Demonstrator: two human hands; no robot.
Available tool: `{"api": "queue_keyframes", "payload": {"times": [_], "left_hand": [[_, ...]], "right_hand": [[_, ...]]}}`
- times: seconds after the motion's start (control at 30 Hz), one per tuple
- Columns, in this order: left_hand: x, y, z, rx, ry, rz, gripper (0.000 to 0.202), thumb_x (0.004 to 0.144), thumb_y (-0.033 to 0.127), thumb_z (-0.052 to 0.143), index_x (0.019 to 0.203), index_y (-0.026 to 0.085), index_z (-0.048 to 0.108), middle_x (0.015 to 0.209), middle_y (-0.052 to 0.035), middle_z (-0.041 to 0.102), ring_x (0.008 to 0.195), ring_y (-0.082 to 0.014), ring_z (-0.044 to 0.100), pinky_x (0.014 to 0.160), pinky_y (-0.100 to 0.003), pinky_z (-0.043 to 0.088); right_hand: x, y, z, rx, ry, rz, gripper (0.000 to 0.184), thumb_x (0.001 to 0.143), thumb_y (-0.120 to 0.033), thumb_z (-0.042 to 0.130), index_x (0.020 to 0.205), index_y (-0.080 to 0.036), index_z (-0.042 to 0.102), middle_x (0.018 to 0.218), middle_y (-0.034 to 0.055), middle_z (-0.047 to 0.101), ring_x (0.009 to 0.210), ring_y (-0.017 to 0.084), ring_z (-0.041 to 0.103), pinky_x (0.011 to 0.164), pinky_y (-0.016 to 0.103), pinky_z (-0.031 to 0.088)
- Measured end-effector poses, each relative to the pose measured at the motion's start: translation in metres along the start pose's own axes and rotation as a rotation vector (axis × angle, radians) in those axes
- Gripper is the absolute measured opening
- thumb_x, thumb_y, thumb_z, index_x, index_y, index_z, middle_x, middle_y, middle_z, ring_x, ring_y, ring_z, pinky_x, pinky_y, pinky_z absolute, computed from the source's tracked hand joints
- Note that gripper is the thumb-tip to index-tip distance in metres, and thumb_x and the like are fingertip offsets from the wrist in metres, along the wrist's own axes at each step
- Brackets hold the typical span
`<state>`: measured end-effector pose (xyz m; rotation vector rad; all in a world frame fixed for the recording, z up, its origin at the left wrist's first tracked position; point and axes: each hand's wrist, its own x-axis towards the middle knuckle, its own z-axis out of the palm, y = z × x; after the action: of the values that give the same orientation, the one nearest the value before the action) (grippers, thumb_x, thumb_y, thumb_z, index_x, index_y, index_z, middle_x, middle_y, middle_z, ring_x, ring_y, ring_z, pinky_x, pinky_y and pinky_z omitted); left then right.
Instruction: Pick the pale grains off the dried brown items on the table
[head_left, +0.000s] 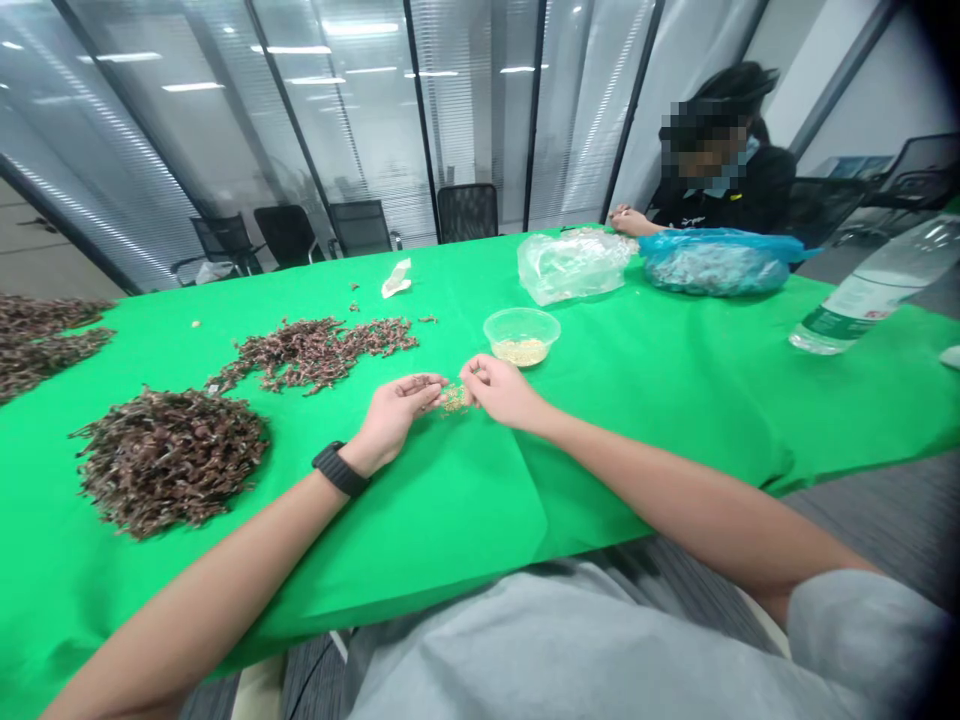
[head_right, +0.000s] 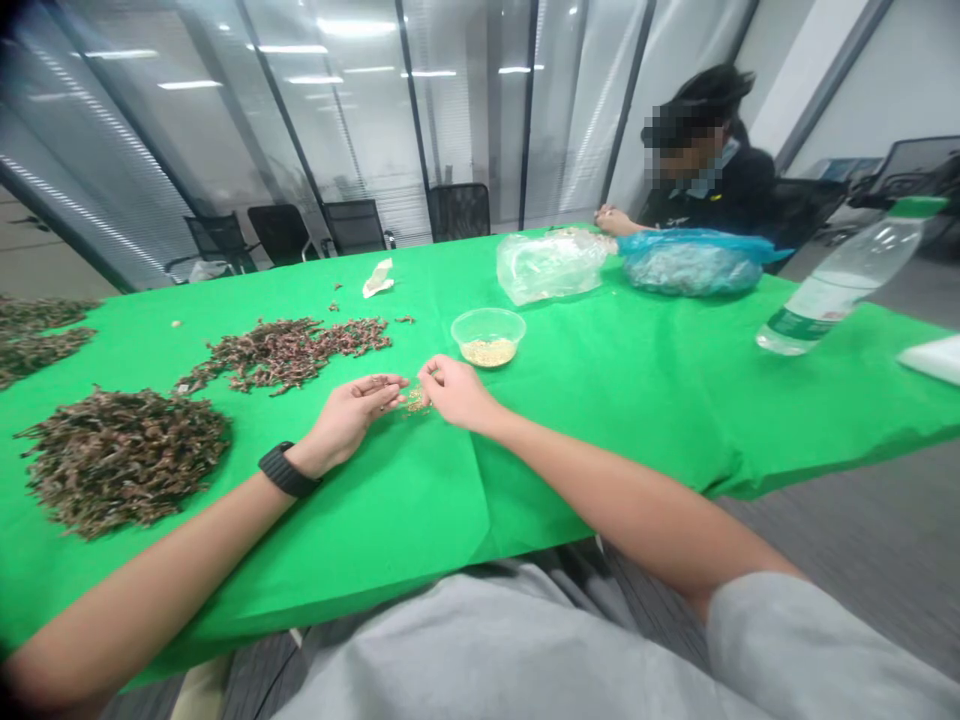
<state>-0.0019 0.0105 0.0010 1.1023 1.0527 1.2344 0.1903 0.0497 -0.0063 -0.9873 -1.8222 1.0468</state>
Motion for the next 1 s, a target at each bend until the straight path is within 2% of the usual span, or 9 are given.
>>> {"api": "queue_keyframes", "payload": {"times": [0.13,0.2,0.33,0.47,0.6,0.77,1.0], "left_hand": [[0.000,0.000,-0.001,-0.083,0.025,-0.040,0.026,0.080,0.016,0.080,0.104,0.010,0.073,0.114,-0.0131,0.075,0.095,-0.0171,0.073,0.094,-0.030,0.057],[0.000,-0.001,0.000,-0.092,0.003,-0.044,0.023,0.083,0.014,0.077,0.105,0.009,0.072,0.115,-0.0137,0.075,0.095,-0.0165,0.074,0.096,-0.030,0.057],[-0.001,-0.002,0.001,-0.121,-0.063,-0.032,0.025,0.081,0.009,0.077,0.105,0.010,0.071,0.118,-0.0140,0.074,0.098,-0.0159,0.074,0.101,-0.029,0.055],[-0.002,-0.001,0.003,-0.127,-0.101,-0.035,0.021,0.083,0.013,0.078,0.101,0.009,0.070,0.113,-0.0149,0.075,0.105,-0.0181,0.073,0.103,-0.029,0.055],[-0.002,-0.001,0.003,-0.077,-0.124,-0.042,0.020,0.085,0.017,0.078,0.101,0.010,0.069,0.107,-0.0115,0.076,0.094,-0.0167,0.076,0.095,-0.029,0.060],[-0.004,-0.001,0.004,0.034,-0.154,-0.066,0.033,0.087,0.026,0.077,0.115,0.013,0.064,0.101,-0.0105,0.078,0.083,-0.0191,0.078,0.081,-0.030,0.065],[-0.009,0.002,0.012,0.098,-0.190,-0.026,0.045,0.080,0.038,0.083,0.111,0.010,0.066,0.096,-0.0119,0.079,0.077,-0.0207,0.078,0.074,-0.029,0.065]], "right_hand": [[-0.003,-0.003,0.000,0.002,-0.029,0.002,0.010,0.095,-0.029,0.050,0.092,-0.021,0.054,0.067,-0.0016,0.067,0.053,0.012,0.055,0.052,0.024,0.040],[-0.004,-0.004,0.000,-0.009,-0.031,-0.005,0.009,0.095,-0.028,0.051,0.091,-0.021,0.054,0.066,-0.0019,0.067,0.054,0.012,0.056,0.053,0.023,0.041],[-0.004,-0.006,0.001,0.000,-0.036,-0.010,0.010,0.096,-0.029,0.050,0.091,-0.020,0.053,0.067,-0.0019,0.067,0.055,0.011,0.056,0.055,0.023,0.042],[-0.004,-0.006,0.002,0.011,-0.039,-0.055,0.011,0.096,-0.027,0.049,0.090,-0.020,0.053,0.067,-0.0018,0.065,0.057,0.011,0.057,0.056,0.023,0.041],[-0.006,-0.007,0.005,-0.003,-0.051,-0.115,0.010,0.096,-0.026,0.049,0.089,-0.020,0.054,0.066,-0.0026,0.064,0.058,0.011,0.057,0.056,0.023,0.040],[-0.008,-0.008,0.006,-0.139,0.000,-0.212,0.012,0.095,-0.027,0.051,0.088,-0.019,0.055,0.062,-0.0041,0.059,0.055,0.010,0.051,0.056,0.024,0.035],[-0.007,-0.006,0.004,-0.242,0.035,-0.309,0.010,0.095,-0.026,0.053,0.091,-0.018,0.057,0.065,-0.0038,0.059,0.056,0.010,0.051,0.057,0.024,0.033]]}}
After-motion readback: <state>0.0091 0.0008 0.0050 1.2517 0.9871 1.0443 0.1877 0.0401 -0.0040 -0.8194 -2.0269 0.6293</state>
